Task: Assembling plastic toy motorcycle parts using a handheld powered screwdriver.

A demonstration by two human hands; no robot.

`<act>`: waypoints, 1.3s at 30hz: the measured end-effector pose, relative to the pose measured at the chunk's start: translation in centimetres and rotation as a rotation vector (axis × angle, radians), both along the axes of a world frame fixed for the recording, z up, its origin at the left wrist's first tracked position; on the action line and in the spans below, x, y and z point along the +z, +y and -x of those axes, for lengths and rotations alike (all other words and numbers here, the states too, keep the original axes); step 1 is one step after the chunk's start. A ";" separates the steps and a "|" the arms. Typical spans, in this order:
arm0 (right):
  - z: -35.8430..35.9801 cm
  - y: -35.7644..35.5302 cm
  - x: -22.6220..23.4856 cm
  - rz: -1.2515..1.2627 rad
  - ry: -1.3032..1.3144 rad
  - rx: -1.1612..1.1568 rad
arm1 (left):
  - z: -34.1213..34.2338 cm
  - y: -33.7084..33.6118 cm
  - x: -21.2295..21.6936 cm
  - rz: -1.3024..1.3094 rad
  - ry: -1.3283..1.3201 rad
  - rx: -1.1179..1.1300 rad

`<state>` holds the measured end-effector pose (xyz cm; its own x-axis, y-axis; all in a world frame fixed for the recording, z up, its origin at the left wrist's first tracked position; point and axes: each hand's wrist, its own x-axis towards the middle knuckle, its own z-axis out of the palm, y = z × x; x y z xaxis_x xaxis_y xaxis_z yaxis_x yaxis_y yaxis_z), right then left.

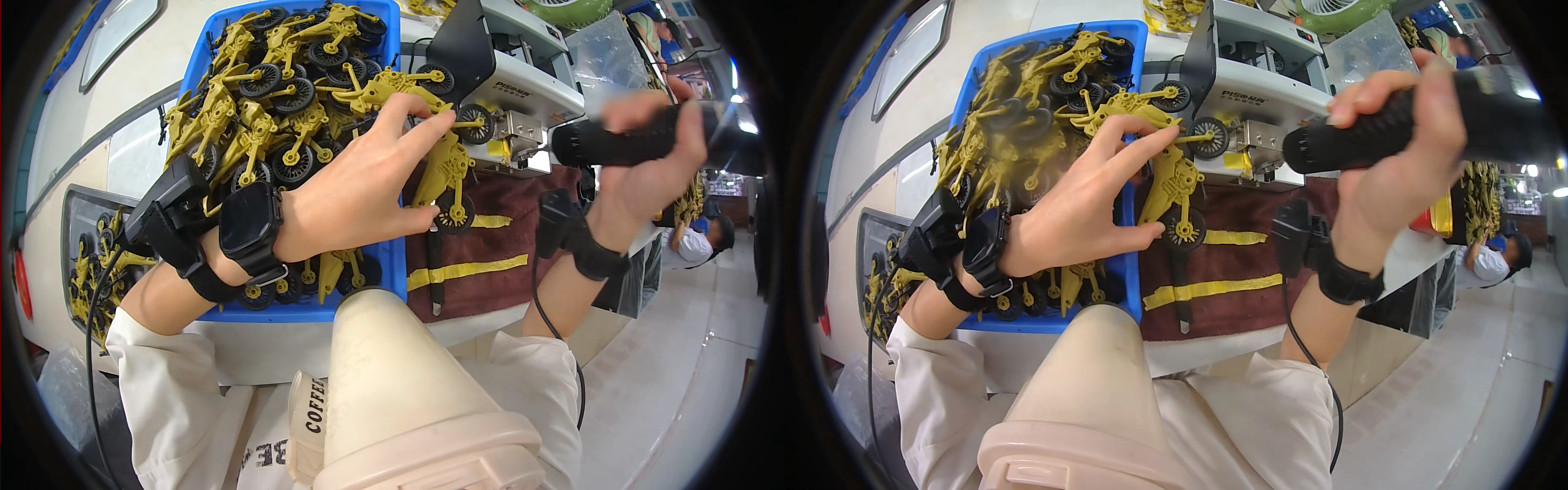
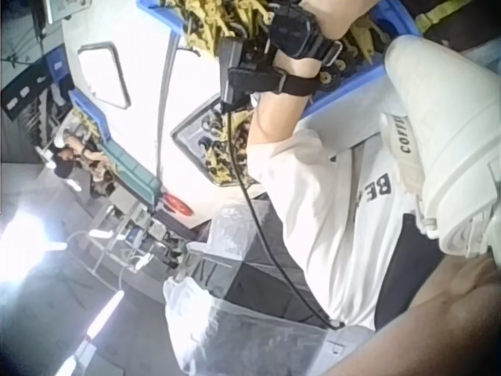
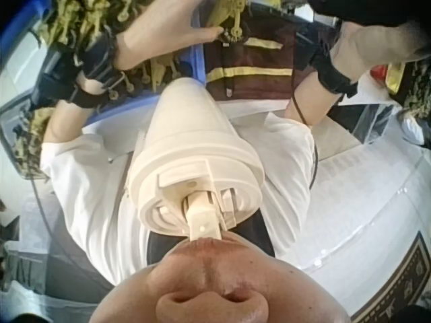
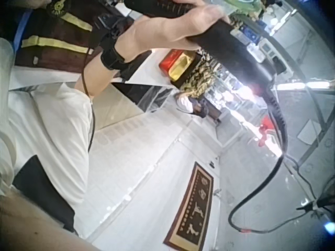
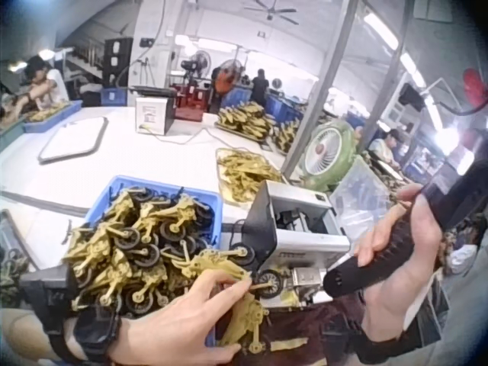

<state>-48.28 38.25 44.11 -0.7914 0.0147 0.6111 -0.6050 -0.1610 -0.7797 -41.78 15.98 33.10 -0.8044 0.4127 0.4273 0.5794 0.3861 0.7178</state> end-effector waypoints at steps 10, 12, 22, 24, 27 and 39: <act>-2.2 -1.3 -2.0 -0.100 -0.158 0.155 | -0.5 -0.1 0.3 -0.220 -0.312 -0.039; -2.8 -1.6 -1.5 -0.053 -0.118 0.211 | -0.4 -0.1 0.2 -0.222 -0.279 -0.039; -1.6 -2.9 0.8 -0.015 -0.044 0.506 | -0.4 -0.1 0.3 -0.157 -0.257 -0.047; -1.5 -3.8 0.7 -0.011 -0.060 0.486 | -0.4 0.0 0.3 -0.166 -0.249 -0.048; -1.3 -4.4 0.3 -0.040 -0.075 0.453 | -0.5 0.2 0.6 -0.185 -0.288 -0.043; -2.8 -7.9 0.1 0.101 -0.177 0.180 | -0.3 0.5 1.1 -0.241 -0.349 -0.017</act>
<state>-45.49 30.32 44.16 -0.8811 -0.0819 0.4658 -0.4155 -0.3363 -0.8451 -41.44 16.46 34.23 -0.9118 0.3489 0.2163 0.2902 0.1754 0.9407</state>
